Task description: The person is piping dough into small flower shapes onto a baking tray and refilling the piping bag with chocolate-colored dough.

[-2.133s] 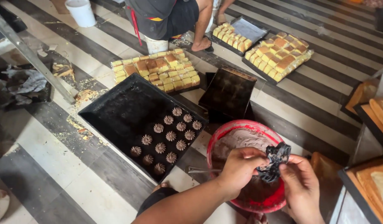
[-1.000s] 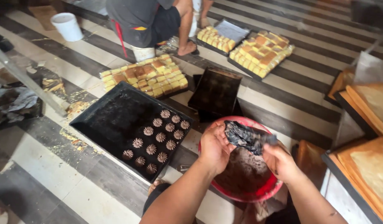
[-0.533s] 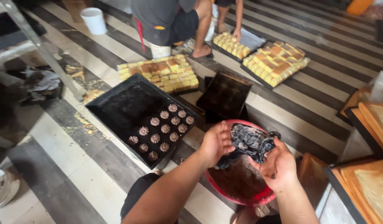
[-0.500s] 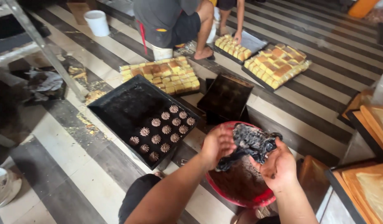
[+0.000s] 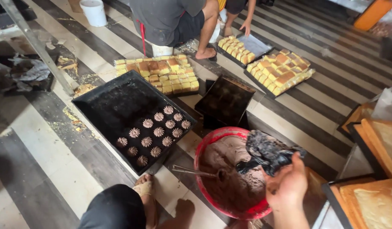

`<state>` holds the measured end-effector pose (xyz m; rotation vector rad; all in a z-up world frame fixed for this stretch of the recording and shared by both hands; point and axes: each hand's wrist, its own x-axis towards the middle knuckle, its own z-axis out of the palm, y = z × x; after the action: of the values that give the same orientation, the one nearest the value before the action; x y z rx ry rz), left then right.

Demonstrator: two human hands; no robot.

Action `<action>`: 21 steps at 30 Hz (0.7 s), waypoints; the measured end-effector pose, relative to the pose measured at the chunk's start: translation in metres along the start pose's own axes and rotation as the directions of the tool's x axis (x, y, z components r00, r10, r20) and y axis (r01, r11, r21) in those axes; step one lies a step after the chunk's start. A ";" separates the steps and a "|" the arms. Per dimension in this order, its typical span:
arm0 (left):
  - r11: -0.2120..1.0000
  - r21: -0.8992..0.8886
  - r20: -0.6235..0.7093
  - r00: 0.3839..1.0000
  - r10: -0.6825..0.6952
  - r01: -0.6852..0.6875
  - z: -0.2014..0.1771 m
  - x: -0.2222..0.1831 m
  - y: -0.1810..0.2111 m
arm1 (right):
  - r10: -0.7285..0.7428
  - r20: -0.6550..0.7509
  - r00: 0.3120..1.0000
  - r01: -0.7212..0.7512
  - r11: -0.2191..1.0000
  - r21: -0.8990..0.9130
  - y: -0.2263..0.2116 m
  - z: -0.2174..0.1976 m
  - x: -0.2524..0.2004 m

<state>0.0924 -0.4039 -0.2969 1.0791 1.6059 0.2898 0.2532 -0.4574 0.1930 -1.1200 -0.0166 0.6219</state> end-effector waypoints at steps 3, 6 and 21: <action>0.971 0.234 -0.125 0.992 -0.023 0.052 0.007 0.026 0.033 | -0.385 0.757 0.527 -0.338 0.723 0.603 0.063 -0.116 0.092; 0.998 -0.044 -0.185 0.982 -0.041 0.033 0.031 0.037 0.051 | 0.037 -0.040 0.999 -0.034 0.997 0.076 -0.004 0.005 -0.001; 0.598 -0.704 0.435 0.899 -0.062 0.382 0.001 -0.064 0.095 | -0.041 -0.141 0.989 0.045 0.999 0.026 -0.001 0.001 0.027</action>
<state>0.1369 -0.4007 -0.1919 0.2049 1.0546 0.5185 0.2758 -0.4440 0.1861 -1.1303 0.0885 0.5024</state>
